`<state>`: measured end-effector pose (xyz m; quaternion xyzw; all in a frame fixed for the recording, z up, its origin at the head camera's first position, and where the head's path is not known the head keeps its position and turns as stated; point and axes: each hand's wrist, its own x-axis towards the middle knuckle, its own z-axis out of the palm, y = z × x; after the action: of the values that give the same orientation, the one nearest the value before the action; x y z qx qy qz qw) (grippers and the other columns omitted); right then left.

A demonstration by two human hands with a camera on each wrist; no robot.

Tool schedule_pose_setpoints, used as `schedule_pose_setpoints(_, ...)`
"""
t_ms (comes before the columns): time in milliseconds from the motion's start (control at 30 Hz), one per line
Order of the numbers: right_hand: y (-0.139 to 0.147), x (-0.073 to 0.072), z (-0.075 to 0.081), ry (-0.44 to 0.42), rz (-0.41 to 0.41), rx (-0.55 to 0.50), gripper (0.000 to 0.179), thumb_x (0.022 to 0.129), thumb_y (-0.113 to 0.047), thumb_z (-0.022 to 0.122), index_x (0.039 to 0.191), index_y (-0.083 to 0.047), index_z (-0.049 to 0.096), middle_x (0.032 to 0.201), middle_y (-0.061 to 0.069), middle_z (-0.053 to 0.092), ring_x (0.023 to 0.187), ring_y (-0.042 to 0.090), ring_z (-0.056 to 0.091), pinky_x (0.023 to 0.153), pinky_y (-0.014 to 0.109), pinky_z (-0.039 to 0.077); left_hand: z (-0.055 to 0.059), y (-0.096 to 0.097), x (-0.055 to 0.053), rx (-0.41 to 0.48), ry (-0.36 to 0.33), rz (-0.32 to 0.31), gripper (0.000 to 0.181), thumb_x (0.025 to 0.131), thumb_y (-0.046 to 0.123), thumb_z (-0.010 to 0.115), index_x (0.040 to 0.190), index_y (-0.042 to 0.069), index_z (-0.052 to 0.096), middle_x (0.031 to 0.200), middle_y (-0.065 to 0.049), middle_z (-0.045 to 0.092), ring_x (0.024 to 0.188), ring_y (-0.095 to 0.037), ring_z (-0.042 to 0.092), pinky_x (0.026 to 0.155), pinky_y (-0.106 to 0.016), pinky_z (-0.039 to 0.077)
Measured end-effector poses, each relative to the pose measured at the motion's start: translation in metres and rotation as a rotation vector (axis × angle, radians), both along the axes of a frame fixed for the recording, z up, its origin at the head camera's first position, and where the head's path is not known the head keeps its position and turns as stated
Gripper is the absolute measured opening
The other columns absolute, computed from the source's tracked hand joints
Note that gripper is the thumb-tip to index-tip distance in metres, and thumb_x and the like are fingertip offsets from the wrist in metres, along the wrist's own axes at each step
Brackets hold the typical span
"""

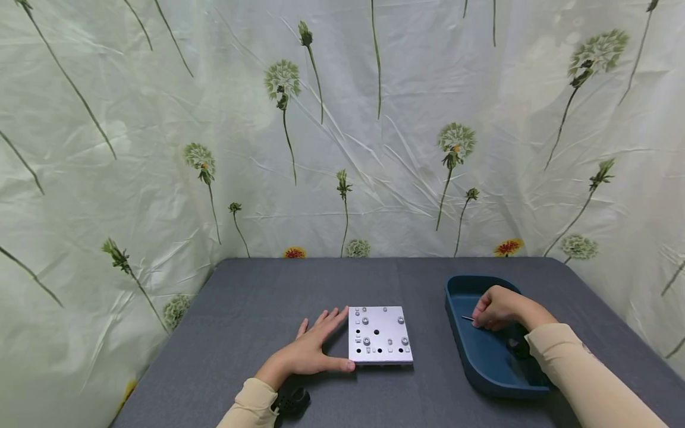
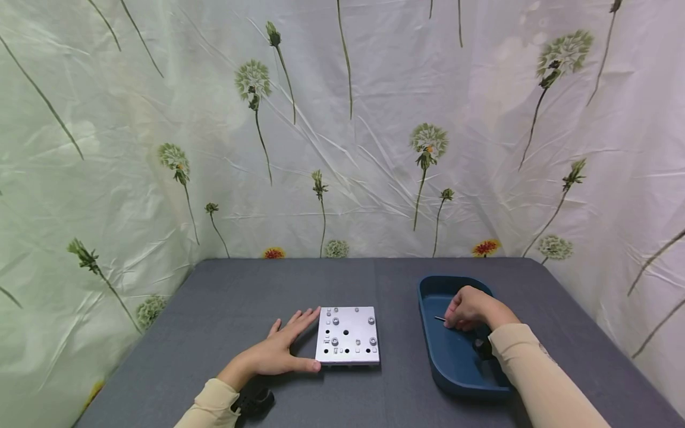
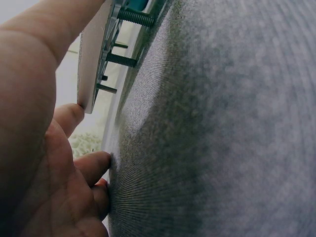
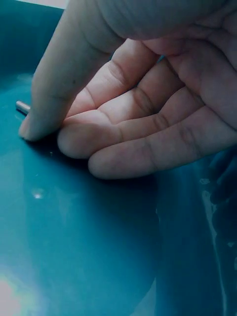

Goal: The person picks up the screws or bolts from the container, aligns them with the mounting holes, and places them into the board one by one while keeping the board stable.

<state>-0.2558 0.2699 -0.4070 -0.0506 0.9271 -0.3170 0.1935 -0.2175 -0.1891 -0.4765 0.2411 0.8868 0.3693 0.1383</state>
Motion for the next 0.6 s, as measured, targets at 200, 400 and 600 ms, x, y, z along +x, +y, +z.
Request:
schedule_pose_setpoints(200,0.0026,-0.0041,0.0008,-0.037,0.027,-0.01,0.005,0.091,-0.003,0.079,0.089,0.002,0.077,0.078,0.002,0.073,0.071,0.011,0.065,0.07,0.031,0.063,-0.0013,-0.0006,-0.0009,-0.002,-0.005,-0.001,0.113,0.081,0.075,0.081,0.172,0.043,0.021,0.181,-0.008,0.019,0.17,-0.036,0.004,0.126,-0.075,-0.012)
schedule_pose_setpoints(400,0.0061,-0.0054,0.0034,-0.068,0.063,-0.046,0.009,0.094,-0.004,0.076,0.087,0.001,0.078,0.069,-0.002,0.064,0.067,0.01,0.058,0.066,0.027,0.058,-0.0005,0.0003,-0.0016,-0.011,0.003,-0.001,0.116,0.081,0.074,0.081,0.173,0.036,0.022,0.181,-0.009,0.02,0.17,-0.037,0.004,0.127,-0.075,-0.011)
schedule_pose_setpoints(600,0.0055,-0.0057,0.0079,-0.092,0.061,-0.043,0.012,0.095,-0.004,0.072,0.084,-0.001,0.076,0.065,-0.004,0.06,0.065,0.008,0.056,0.064,0.024,0.054,0.0025,0.0001,0.0007,-0.008,0.002,-0.002,0.115,0.081,0.074,0.082,0.173,0.038,0.022,0.181,-0.01,0.021,0.17,-0.038,0.005,0.127,-0.075,-0.011)
